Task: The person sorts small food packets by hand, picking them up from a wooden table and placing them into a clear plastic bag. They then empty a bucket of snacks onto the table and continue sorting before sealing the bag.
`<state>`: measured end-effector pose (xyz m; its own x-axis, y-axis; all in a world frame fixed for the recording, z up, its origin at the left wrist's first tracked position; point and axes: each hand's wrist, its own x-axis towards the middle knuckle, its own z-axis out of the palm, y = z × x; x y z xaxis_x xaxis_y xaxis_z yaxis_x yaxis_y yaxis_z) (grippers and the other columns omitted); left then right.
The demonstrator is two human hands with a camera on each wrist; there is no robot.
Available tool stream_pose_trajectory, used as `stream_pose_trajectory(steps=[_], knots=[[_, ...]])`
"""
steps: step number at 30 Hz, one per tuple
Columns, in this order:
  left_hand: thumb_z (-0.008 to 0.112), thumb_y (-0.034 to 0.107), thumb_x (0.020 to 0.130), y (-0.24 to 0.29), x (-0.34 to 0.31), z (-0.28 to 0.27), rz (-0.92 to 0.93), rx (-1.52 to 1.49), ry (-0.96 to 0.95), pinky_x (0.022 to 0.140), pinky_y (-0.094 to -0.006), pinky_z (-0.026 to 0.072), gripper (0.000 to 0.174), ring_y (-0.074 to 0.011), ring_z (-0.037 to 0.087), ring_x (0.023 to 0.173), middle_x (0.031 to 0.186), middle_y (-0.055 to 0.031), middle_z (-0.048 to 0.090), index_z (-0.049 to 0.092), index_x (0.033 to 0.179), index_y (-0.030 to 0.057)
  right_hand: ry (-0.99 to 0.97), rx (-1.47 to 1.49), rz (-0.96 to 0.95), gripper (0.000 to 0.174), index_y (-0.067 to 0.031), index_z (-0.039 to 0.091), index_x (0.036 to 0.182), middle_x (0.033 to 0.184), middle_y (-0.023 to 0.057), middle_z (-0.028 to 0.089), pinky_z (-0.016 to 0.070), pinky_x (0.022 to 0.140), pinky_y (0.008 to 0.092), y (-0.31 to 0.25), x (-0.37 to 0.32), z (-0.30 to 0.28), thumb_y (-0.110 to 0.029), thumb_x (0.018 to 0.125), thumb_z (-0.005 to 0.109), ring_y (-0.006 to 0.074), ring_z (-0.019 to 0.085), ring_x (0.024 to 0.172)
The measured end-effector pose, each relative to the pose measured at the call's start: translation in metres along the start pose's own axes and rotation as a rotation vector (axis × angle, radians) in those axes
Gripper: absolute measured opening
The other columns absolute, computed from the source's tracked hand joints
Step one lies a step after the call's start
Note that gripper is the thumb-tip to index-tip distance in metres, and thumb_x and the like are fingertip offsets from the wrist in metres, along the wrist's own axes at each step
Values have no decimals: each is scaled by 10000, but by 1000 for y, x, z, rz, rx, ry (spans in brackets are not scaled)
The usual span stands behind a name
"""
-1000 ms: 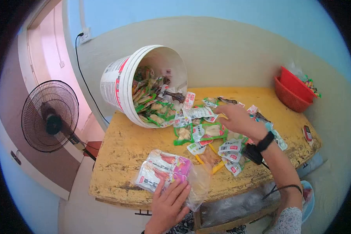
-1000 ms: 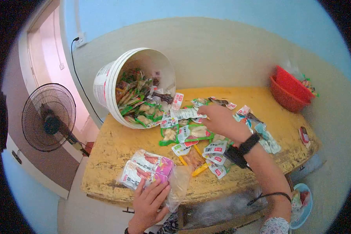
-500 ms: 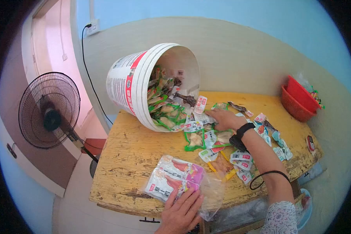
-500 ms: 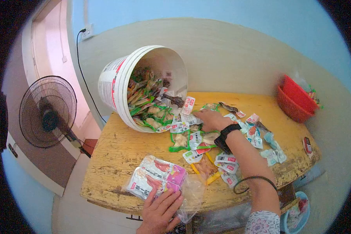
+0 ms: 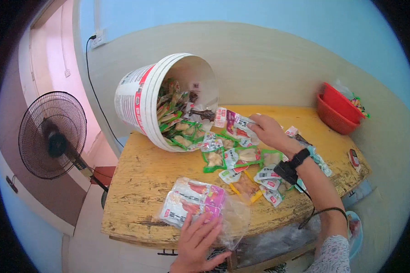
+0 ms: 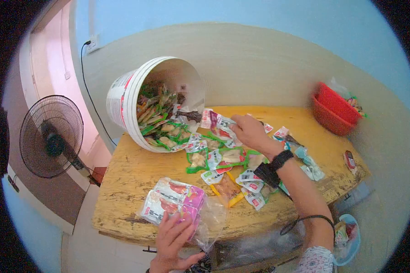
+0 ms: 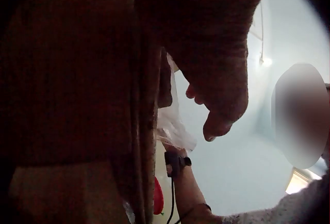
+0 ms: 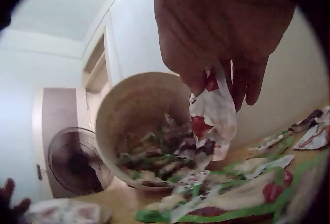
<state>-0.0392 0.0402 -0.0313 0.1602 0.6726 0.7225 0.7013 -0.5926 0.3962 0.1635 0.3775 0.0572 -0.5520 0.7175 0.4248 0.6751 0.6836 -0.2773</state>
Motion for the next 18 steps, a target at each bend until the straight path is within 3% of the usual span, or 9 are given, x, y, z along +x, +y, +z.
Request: stream_pose_trajectory(steps=[2, 4, 5, 7, 8, 9, 13, 16, 18], knots=[[783, 249, 843, -6, -15, 6, -3, -82, 92, 1168, -579, 303, 564, -386, 483, 1362, 1394, -162, 584, 600, 1337, 45, 42, 264, 23, 327, 0, 660, 1175, 1002, 127, 681, 503, 804, 358, -10, -22, -19, -263, 995, 590, 250, 632, 936], [817, 209, 823, 2, -18, 6, -12, 1, 185, 1110, -552, 388, 577, -367, 545, 1295, 1341, -165, 615, 595, 1327, 35, 130, 574, 36, 332, 9, 656, 1163, 937, 79, 663, 493, 769, 339, -32, -57, -31, -277, 1004, 598, 178, 620, 877], [834, 189, 813, 7, -21, 6, -21, 43, 229, 1081, -539, 431, 585, -357, 576, 1262, 1314, -167, 630, 592, 1322, 30, 124, 655, 61, 340, 12, 650, 1187, 962, 61, 652, 488, 780, 320, -44, -74, -39, -272, 1007, 600, 149, 602, 888], [776, 211, 818, 16, -14, 7, -92, -117, 280, 1089, -524, 419, 558, -346, 589, 1239, 1345, -186, 609, 603, 1310, 12, 104, 822, 115, 359, 17, 640, 1234, 1011, 26, 631, 479, 801, 283, -70, -109, -51, -264, 1013, 604, 92, 566, 911], [747, 222, 821, 21, -8, 7, -133, -194, 305, 1093, -516, 414, 548, -340, 595, 1228, 1360, -196, 599, 608, 1304, 4, 100, 841, 131, 347, 15, 642, 1229, 1022, 33, 636, 483, 808, 287, -79, -126, -52, -256, 1015, 601, 99, 574, 920], [792, 116, 815, 28, 2, 6, -193, -243, 307, 985, -443, 503, 521, -344, 610, 1178, 1308, -240, 607, 605, 1275, -43, 94, 863, 146, 335, 12, 644, 1223, 1032, 39, 641, 486, 816, 290, -88, -142, -50, -247, 1016, 597, 107, 582, 929], [778, 40, 817, 53, 25, 21, -536, -839, 396, 954, -372, 513, 531, -246, 623, 1143, 1196, -151, 654, 577, 1301, -51, 4, 814, 113, 323, 6, 629, 1238, 1068, 71, 655, 498, 830, 303, -126, -210, -49, -226, 1016, 596, 146, 615, 956], [797, 38, 801, 60, 14, 34, -523, -896, 336, 908, -350, 528, 496, -210, 653, 1061, 1166, -128, 673, 603, 1250, -38, -48, 836, 59, 332, -11, 610, 1256, 1063, 108, 664, 517, 827, 329, -144, -252, -36, -229, 1005, 613, 194, 646, 963], [813, 39, 788, 68, 5, 41, -628, -944, 344, 876, -338, 537, 448, -183, 669, 990, 1107, -106, 695, 627, 1190, -26, -38, 868, 33, 338, -20, 606, 1259, 1037, 121, 670, 528, 819, 338, -151, -267, -28, -232, 997, 626, 214, 661, 941]])
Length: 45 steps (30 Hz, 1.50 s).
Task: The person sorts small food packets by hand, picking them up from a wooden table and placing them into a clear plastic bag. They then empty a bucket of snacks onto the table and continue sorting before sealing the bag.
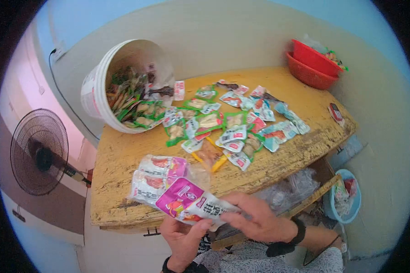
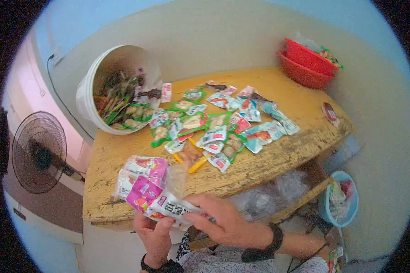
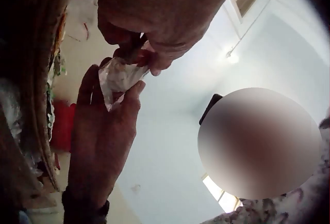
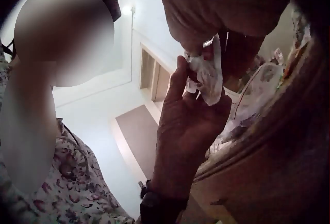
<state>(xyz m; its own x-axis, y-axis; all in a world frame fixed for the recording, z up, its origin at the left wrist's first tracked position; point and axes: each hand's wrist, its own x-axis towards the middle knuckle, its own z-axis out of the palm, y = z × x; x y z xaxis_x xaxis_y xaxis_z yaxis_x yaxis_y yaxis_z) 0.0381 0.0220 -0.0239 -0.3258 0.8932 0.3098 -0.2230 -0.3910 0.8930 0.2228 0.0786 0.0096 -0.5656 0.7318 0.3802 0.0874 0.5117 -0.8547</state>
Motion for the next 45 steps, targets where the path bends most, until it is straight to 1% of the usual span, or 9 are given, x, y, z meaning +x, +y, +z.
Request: stream_pose_trajectory(steps=[3, 13, 16, 19, 22, 28, 37, 43, 45], knots=[[826, 32, 776, -9, -11, -4, -85, -27, -12, 845, -328, 545, 380, -156, 681, 908, 1025, -82, 718, 652, 1110, -11, -87, 66, 222, 353, -27, 615, 1244, 1013, 133, 684, 542, 828, 352, 2, -17, 3, -251, 975, 660, 225, 681, 929], [894, 123, 666, -4, -28, 2, 55, 310, -62, 767, -314, 520, 415, -161, 630, 860, 922, -86, 669, 650, 985, 20, -87, 214, 87, 385, -20, 632, 1217, 1101, 157, 696, 545, 862, 384, 25, -42, 10, -274, 939, 715, 276, 695, 1003], [878, 112, 683, -9, -15, -5, 121, 373, -318, 750, -313, 524, 416, -160, 636, 837, 922, -80, 674, 641, 1012, 19, -97, 169, 37, 359, -22, 639, 1207, 1105, 164, 690, 545, 853, 400, 29, -46, 3, -256, 942, 703, 310, 691, 1003], [849, 107, 802, 8, -25, -8, -66, 529, -376, 944, -439, 541, 582, -279, 658, 1115, 1207, -142, 671, 581, 1312, 18, -54, 112, -27, 333, -18, 652, 1180, 1062, 162, 688, 543, 815, 397, 32, -51, 0, -218, 921, 717, 327, 688, 959], [853, 48, 790, 1, -26, -1, 48, 496, -388, 832, -352, 579, 589, -217, 685, 988, 1122, -118, 684, 571, 1305, 10, 25, 142, -66, 317, -6, 670, 1131, 974, 150, 688, 535, 751, 380, 32, -54, -2, -178, 880, 756, 320, 685, 874], [797, -38, 817, -7, -29, -7, 87, 523, -409, 813, -364, 587, 523, -217, 685, 972, 1111, -104, 685, 571, 1286, 13, 73, 211, -109, 238, -6, 670, 1039, 919, 143, 672, 519, 706, 400, 30, -58, -6, -171, 882, 741, 317, 674, 824], [791, 11, 823, 3, -26, 28, -319, 276, -209, 768, -316, 586, 439, -187, 701, 909, 1033, -95, 713, 617, 1226, 0, 132, 144, 68, 239, -13, 627, 926, 777, 145, 600, 460, 614, 407, 32, -68, -2, -226, 906, 733, 315, 617, 701], [814, 99, 739, -29, -29, 23, -91, 139, 103, 639, -289, 521, 383, -127, 626, 697, 866, -45, 677, 615, 1057, 20, 47, 204, 102, 276, -6, 645, 985, 789, 142, 618, 458, 633, 377, 39, -61, -2, -218, 873, 781, 264, 612, 704], [794, 61, 805, -18, -25, 18, -42, 310, -114, 722, -302, 561, 406, -158, 673, 835, 983, -80, 704, 621, 1167, 1, 42, 226, 92, 286, -10, 654, 1010, 798, 139, 626, 462, 642, 371, 47, -62, 5, -221, 868, 787, 252, 617, 711]])
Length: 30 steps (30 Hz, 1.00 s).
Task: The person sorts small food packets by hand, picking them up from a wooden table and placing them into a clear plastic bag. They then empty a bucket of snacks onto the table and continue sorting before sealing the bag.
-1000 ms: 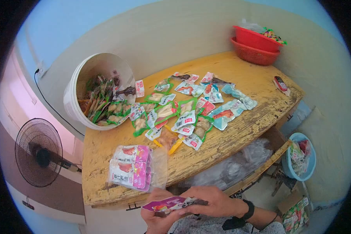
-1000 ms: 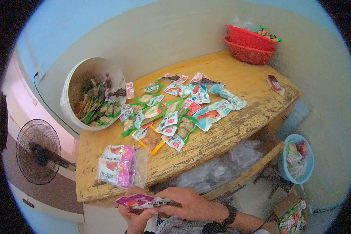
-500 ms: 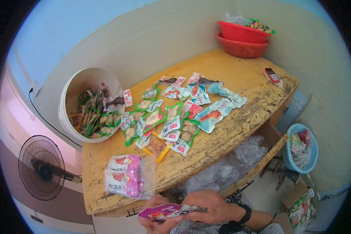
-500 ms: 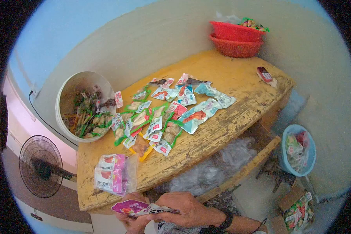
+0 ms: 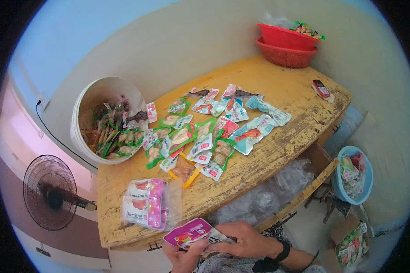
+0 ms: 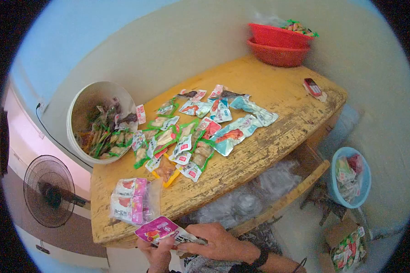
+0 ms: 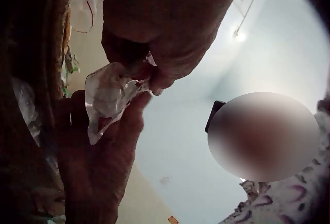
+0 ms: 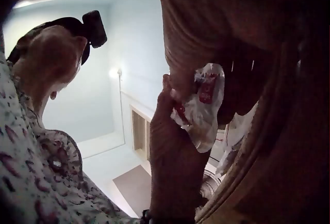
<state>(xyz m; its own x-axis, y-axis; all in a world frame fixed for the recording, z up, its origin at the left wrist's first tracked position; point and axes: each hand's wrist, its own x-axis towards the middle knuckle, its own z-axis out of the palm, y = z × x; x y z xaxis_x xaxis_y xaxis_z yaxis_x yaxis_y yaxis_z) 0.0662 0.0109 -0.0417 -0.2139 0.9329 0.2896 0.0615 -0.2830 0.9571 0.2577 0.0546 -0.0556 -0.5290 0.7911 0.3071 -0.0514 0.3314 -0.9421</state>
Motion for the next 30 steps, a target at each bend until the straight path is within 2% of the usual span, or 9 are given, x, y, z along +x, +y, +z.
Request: stream_pose_trajectory(steps=[7, 13, 16, 19, 20, 24, 27, 29, 30], knots=[[792, 81, 844, 14, 2, 8, 121, 50, -127, 692, -279, 553, 343, -133, 671, 804, 990, -79, 718, 669, 1148, -16, 18, 21, 25, 304, -21, 620, 927, 816, 149, 612, 480, 650, 409, -14, 0, -5, -286, 887, 764, 324, 624, 743], [812, 126, 847, 23, -3, 4, -101, -28, -130, 779, -319, 553, 355, -159, 667, 864, 1013, -61, 715, 673, 1145, -9, 65, -4, -109, 307, -24, 598, 886, 756, 134, 561, 447, 615, 423, -1, 0, 9, -278, 883, 769, 317, 588, 688], [793, 97, 752, 19, -1, 8, -148, 20, -26, 560, -257, 494, 347, -111, 609, 625, 800, -32, 663, 616, 1041, 22, 118, 32, -83, 295, -27, 604, 868, 734, 131, 555, 440, 604, 423, -3, -2, 15, -268, 879, 773, 306, 585, 665], [783, 97, 765, 20, 7, 18, -247, -60, 30, 488, -235, 451, 355, -96, 586, 570, 767, -27, 657, 616, 1067, 10, 211, -61, -44, 257, -31, 642, 888, 749, 130, 592, 469, 618, 400, -6, 0, 14, -249, 872, 777, 289, 616, 678], [816, 30, 796, 19, 5, 12, -304, -127, -44, 800, -311, 538, 314, -161, 665, 866, 985, -77, 708, 691, 1079, -27, 256, -91, -58, 244, -32, 656, 899, 764, 126, 615, 484, 627, 387, -3, 2, 14, -241, 868, 779, 279, 630, 686], [859, 116, 791, 13, 18, 27, 45, -212, -125, 955, -346, 495, 447, -187, 625, 1103, 1152, -113, 670, 663, 1174, -9, 359, -10, 227, 209, -33, 697, 919, 865, 97, 705, 533, 673, 352, -23, 1, -2, -199, 837, 795, 210, 684, 748], [881, 146, 764, 19, 27, 14, 50, 157, -419, 889, -342, 521, 486, -222, 653, 1014, 1061, -135, 674, 670, 1181, 13, 437, -207, 56, 239, -11, 674, 1004, 950, 93, 723, 561, 686, 342, 18, -15, -7, -151, 823, 744, 176, 694, 797], [834, 158, 834, 17, 26, 15, 141, 122, -391, 861, -340, 527, 404, -188, 651, 980, 1067, -88, 692, 669, 1172, 9, 523, -172, 123, 317, 0, 701, 1000, 932, 73, 715, 540, 739, 346, 23, -18, -5, -188, 749, 748, 167, 672, 817], [811, 164, 870, 16, 26, 16, 187, 99, -391, 846, -339, 531, 365, -171, 650, 963, 1070, -64, 701, 668, 1167, 7, 540, -200, 62, 235, -3, 686, 963, 898, 68, 697, 515, 710, 343, 25, -14, -1, -172, 805, 728, 175, 642, 774]])
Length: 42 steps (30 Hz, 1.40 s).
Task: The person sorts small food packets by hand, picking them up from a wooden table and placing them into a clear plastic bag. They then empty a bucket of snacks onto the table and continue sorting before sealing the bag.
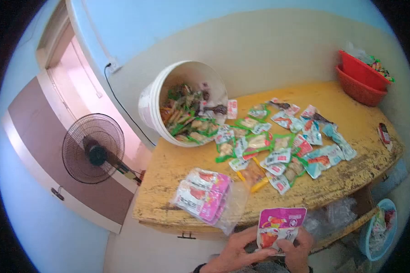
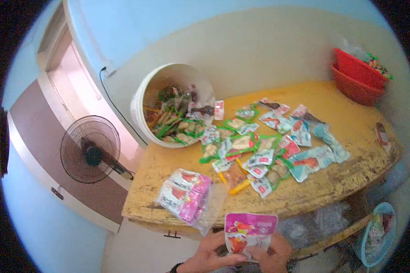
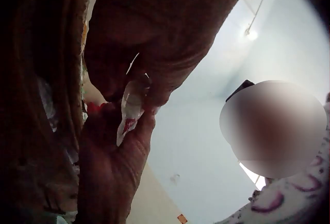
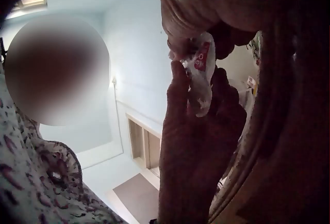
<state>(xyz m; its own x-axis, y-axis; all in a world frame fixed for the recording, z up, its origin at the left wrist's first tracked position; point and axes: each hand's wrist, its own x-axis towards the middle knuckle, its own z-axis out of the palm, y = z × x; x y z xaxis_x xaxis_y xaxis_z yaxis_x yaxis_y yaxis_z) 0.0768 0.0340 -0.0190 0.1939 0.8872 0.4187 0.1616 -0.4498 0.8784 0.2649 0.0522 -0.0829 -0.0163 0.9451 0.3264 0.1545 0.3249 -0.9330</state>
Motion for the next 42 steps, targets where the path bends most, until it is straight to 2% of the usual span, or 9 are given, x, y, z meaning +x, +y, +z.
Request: stream_pose_trajectory(steps=[2, 7, 13, 26, 29, 32, 35, 36, 42], knots=[[803, 189, 884, 1, 0, -1, -80, -68, -33, 858, -344, 519, 374, -169, 637, 1003, 1111, -72, 694, 665, 1185, 16, 58, -36, -111, 137, -9, 657, 890, 829, 59, 661, 466, 652, 336, -2, 2, 6, -139, 917, 688, 192, 582, 689], [789, 203, 900, -10, -9, 1, -182, -8, -124, 847, -342, 519, 358, -167, 653, 971, 1108, -81, 715, 672, 1186, 21, 4, 141, -23, 130, -3, 652, 894, 823, 73, 651, 463, 650, 324, -27, 9, 3, -126, 902, 691, 179, 583, 695], [778, 219, 906, -19, -6, 17, 20, -1, 31, 794, -342, 534, 333, -187, 683, 922, 1055, -95, 732, 693, 1166, 28, 55, 213, -24, 157, 8, 644, 876, 800, 69, 633, 459, 647, 325, -33, 13, 4, -142, 898, 685, 182, 573, 685], [757, 253, 926, -17, 0, 4, -51, 43, -111, 696, -310, 506, 279, -157, 651, 807, 932, -68, 715, 695, 1066, 19, 92, 167, -48, 157, 14, 624, 849, 745, 50, 584, 408, 609, 323, -11, 8, 13, -120, 899, 688, 175, 503, 633], [740, 290, 934, -10, -1, -4, -202, 42, -163, 709, -338, 505, 316, -192, 661, 828, 940, -86, 718, 696, 1071, 9, -196, 91, 95, 164, 6, 667, 1051, 1022, 125, 671, 497, 784, 361, 17, 3, -4, -111, 936, 675, 250, 632, 885], [736, 348, 923, 6, 0, -12, -236, 137, -161, 705, -373, 494, 375, -239, 658, 821, 924, -116, 711, 700, 1069, 4, -12, 523, 277, 506, 34, 625, 1167, 966, 85, 696, 559, 808, 351, -11, 22, -5, -232, 761, 769, 187, 690, 883], [742, 392, 900, 10, 0, -30, -264, 226, -322, 680, -388, 476, 418, -269, 643, 785, 886, -142, 693, 705, 1061, 8, -146, 492, 259, 656, 46, 543, 1281, 1036, 107, 677, 558, 885, 345, -30, 34, -31, -264, 764, 803, 207, 690, 990], [744, 403, 893, 9, -2, -32, -258, 198, -352, 664, -384, 468, 428, -273, 637, 762, 862, -147, 683, 706, 1055, 8, -202, 432, 283, 647, 59, 549, 1292, 1164, 128, 644, 549, 914, 336, -37, 35, -42, -182, 763, 831, 204, 669, 1064], [754, 385, 886, 10, -5, -32, -191, 174, -387, 595, -385, 422, 383, -268, 589, 642, 720, -155, 599, 685, 915, 10, -401, 323, 242, 706, 76, 502, 1377, 1301, 167, 578, 533, 950, 343, -41, 32, -65, 12, 747, 815, 212, 626, 1157]])
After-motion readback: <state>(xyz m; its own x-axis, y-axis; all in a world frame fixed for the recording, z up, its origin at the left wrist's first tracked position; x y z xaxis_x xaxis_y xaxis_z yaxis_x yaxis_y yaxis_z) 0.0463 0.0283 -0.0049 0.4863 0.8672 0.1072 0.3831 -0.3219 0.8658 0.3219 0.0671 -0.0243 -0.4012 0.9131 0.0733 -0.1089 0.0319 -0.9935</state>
